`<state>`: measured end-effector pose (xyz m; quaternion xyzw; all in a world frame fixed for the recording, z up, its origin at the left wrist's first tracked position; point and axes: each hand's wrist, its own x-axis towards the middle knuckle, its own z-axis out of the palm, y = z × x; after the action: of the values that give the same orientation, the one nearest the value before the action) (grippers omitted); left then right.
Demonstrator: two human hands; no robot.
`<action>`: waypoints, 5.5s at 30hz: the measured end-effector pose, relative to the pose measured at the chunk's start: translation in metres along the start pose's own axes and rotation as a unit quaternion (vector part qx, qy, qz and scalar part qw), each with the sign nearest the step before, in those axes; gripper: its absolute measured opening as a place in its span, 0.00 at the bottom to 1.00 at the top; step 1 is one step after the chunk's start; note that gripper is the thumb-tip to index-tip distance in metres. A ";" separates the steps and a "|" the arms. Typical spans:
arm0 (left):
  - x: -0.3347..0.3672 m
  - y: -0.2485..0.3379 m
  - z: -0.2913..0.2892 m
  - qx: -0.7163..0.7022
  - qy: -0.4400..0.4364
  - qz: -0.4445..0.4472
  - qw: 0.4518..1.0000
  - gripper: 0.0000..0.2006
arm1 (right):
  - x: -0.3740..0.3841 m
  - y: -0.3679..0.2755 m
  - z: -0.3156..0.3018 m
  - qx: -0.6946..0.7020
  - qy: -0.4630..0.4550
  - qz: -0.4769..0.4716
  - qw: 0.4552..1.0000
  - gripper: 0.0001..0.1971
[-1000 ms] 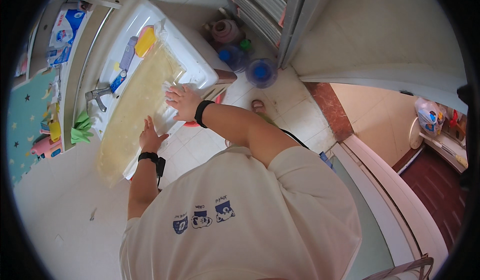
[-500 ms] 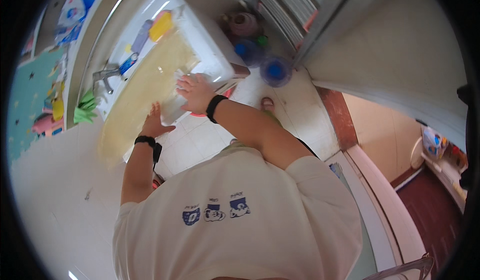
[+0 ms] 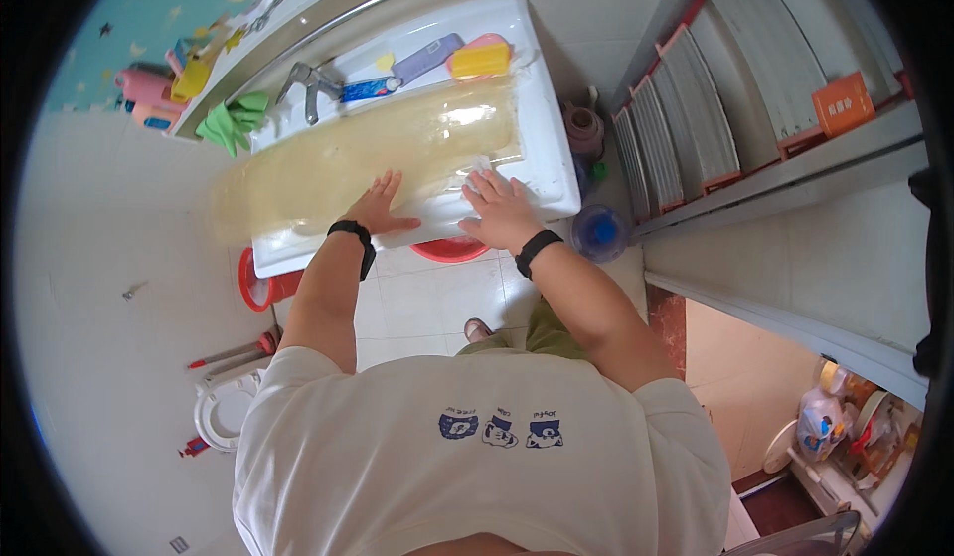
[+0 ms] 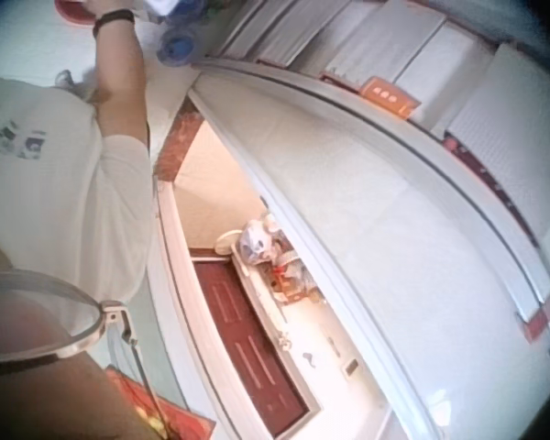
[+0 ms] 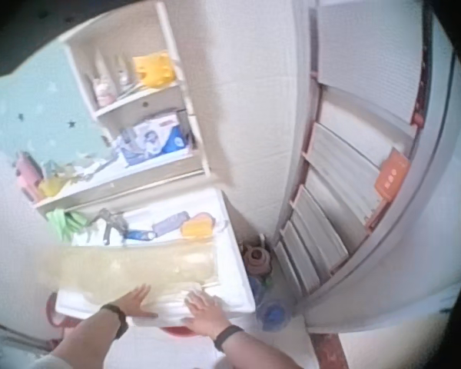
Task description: The person washes a large translucent plastic sheet in a bathroom sink, repeatedly wetting, rubbing, and rinsing it with both hands. The sheet is lifted and repositioned several times to cover different areas.
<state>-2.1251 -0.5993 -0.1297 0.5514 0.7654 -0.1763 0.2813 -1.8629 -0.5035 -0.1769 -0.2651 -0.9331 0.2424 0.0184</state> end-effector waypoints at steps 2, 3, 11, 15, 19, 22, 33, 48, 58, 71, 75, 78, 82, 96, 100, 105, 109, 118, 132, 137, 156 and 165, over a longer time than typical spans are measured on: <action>0.000 0.004 0.002 0.022 0.048 -0.010 0.999 0.58 | 0.002 -0.003 -0.003 -0.005 -0.018 0.012 1.000 0.35; -0.002 0.008 0.005 0.033 0.064 -0.021 0.997 0.58 | 0.003 -0.005 -0.005 -0.012 -0.031 0.021 0.999 0.35; -0.075 -0.002 0.048 0.088 0.177 -0.051 0.979 0.25 | 0.010 -0.022 -0.011 -0.077 -0.098 0.080 0.989 0.36; -0.099 -0.032 0.075 0.049 0.189 -0.064 0.979 0.22 | 0.010 -0.029 -0.005 -0.109 -0.098 0.104 0.984 0.36; -0.097 -0.044 0.090 0.035 0.207 -0.035 0.977 0.24 | 0.010 -0.034 0.001 -0.132 -0.097 0.127 0.978 0.37; -0.093 -0.047 0.093 0.008 0.204 -0.034 0.978 0.24 | 0.012 -0.033 0.005 -0.144 -0.079 0.120 0.979 0.39; -0.064 -0.057 0.092 -0.033 0.204 -0.020 0.978 0.22 | 0.018 -0.028 0.012 -0.143 -0.082 0.139 0.976 0.39; -0.062 -0.054 0.082 -0.006 0.159 -0.045 0.986 0.24 | -0.019 0.042 -0.040 -0.195 -0.076 0.089 0.974 0.22; -0.095 -0.015 0.090 -0.050 0.258 -0.088 0.961 0.28 | 0.114 0.023 -0.093 -0.064 0.115 -0.110 0.985 0.12; -0.109 0.004 0.077 -0.111 0.208 -0.116 0.965 0.40 | 0.308 -0.011 -0.065 -0.104 -0.138 -0.005 0.985 0.45; -0.096 0.005 0.061 -0.139 0.139 -0.138 0.971 0.41 | 0.328 -0.009 -0.066 -0.072 -0.171 -0.020 0.982 0.50; -0.086 0.009 0.049 -0.115 0.094 -0.165 0.975 0.45 | 0.336 -0.012 -0.066 -0.064 -0.229 -0.013 0.971 0.43; -0.072 0.011 0.038 -0.126 0.036 -0.171 0.977 0.51 | 0.323 -0.016 -0.061 -0.147 -0.167 -0.092 0.971 0.30; -0.048 0.001 0.046 -0.118 0.050 -0.151 0.980 0.52 | 0.233 -0.091 -0.080 -0.286 -0.041 -0.199 0.936 0.14; -0.055 -0.026 0.056 -0.135 0.049 -0.057 0.988 0.44 | 0.215 -0.104 -0.085 -0.261 0.021 -0.224 0.939 0.11; -0.052 -0.066 0.076 -0.098 0.117 0.030 0.988 0.38 | 0.196 -0.136 -0.110 -0.306 0.106 -0.194 0.926 0.10; -0.029 -0.106 0.057 -0.154 0.097 -0.026 0.983 0.41 | 0.184 -0.168 -0.149 -0.312 0.199 -0.186 0.910 0.11; -0.128 -0.229 0.042 -0.145 0.610 -0.004 0.779 0.35 | 0.111 -0.178 -0.125 -0.355 0.207 -0.085 0.907 0.10; -0.182 -0.369 -0.099 0.080 0.361 -0.042 0.928 0.25 | 0.078 -0.167 -0.144 -0.333 0.326 -0.141 0.874 0.16; -0.181 -0.369 -0.108 0.121 0.510 -0.032 0.851 0.13 | 0.062 -0.166 -0.144 -0.329 0.344 -0.093 0.875 0.18; -0.159 -0.314 0.114 0.046 0.363 -0.023 0.930 0.34 | 0.060 -0.122 0.067 -0.080 0.150 0.128 0.977 0.40; -0.153 -0.279 0.105 0.002 0.308 0.031 0.951 0.40 | 0.195 -0.260 0.128 -0.079 0.112 -0.102 0.985 0.29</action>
<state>-2.3281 -0.8661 -0.1276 0.6030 0.7969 0.0093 0.0356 -2.1775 -0.6553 -0.1877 -0.1948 -0.9635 0.1331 0.1264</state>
